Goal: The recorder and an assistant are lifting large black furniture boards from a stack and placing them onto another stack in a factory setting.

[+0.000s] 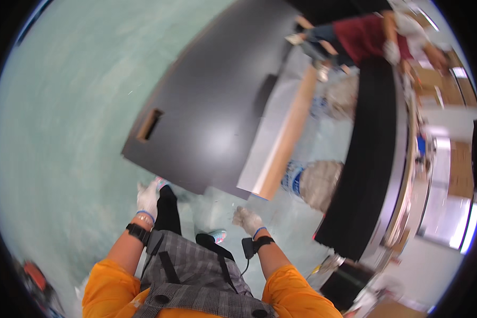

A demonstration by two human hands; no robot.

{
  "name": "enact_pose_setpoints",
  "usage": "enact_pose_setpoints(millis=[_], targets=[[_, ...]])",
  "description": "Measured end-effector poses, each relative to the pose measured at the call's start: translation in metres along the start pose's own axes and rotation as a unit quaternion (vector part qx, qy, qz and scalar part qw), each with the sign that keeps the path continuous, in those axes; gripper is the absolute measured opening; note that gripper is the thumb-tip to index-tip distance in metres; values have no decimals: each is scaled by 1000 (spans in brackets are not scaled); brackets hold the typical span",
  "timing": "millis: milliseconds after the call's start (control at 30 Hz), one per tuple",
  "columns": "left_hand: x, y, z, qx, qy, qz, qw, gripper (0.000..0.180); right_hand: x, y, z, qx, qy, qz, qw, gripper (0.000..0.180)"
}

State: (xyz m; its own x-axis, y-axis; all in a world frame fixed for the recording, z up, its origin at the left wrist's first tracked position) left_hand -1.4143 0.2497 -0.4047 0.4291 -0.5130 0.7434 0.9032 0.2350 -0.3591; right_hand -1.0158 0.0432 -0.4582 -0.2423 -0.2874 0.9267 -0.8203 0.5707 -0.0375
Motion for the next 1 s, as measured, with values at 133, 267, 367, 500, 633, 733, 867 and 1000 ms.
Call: enact_pose_setpoints(millis=[133, 267, 367, 500, 633, 733, 867, 1000], targets=[[92, 93, -3, -62, 97, -107, 988, 83, 55, -165, 83, -108, 4, 59, 992, 44], [262, 185, -23, -172, 217, -202, 939, 78, 160, -349, 183, 38, -82, 105, 990, 38], [373, 256, -65, -162, 142, -313, 925, 80, 237, -477, 297, -370, -24, 264, 890, 39], [502, 329, -77, -143, 165, -433, 874, 83, 313, -570, 387, -470, -43, 354, 807, 38], [586, 367, -72, -172, 175, -484, 840, 66, 330, -600, 400, -563, -79, 357, 741, 54], [644, 397, -75, -187, 141, -550, 802, 47, 314, -612, 342, -553, -136, 269, 776, 64], [692, 440, -68, -222, 162, -564, 779, 61, 300, -646, 234, -526, -177, 254, 792, 62], [725, 483, -62, -259, 173, -556, 771, 95, 323, -696, 128, -434, -241, 265, 826, 57]])
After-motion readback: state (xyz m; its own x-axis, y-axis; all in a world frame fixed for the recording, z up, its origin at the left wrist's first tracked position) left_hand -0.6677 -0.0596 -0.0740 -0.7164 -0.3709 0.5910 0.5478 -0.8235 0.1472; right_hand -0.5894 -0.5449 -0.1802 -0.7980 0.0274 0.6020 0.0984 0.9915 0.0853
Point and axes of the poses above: each hand's wrist, its own x-axis away from the middle knuckle, its own y-axis out of the palm, z = x × y, the point moved 10 cm from there along -x, towards the middle knuckle, and after that the axes turned 6 degrees about z, right-handed, at the moved point
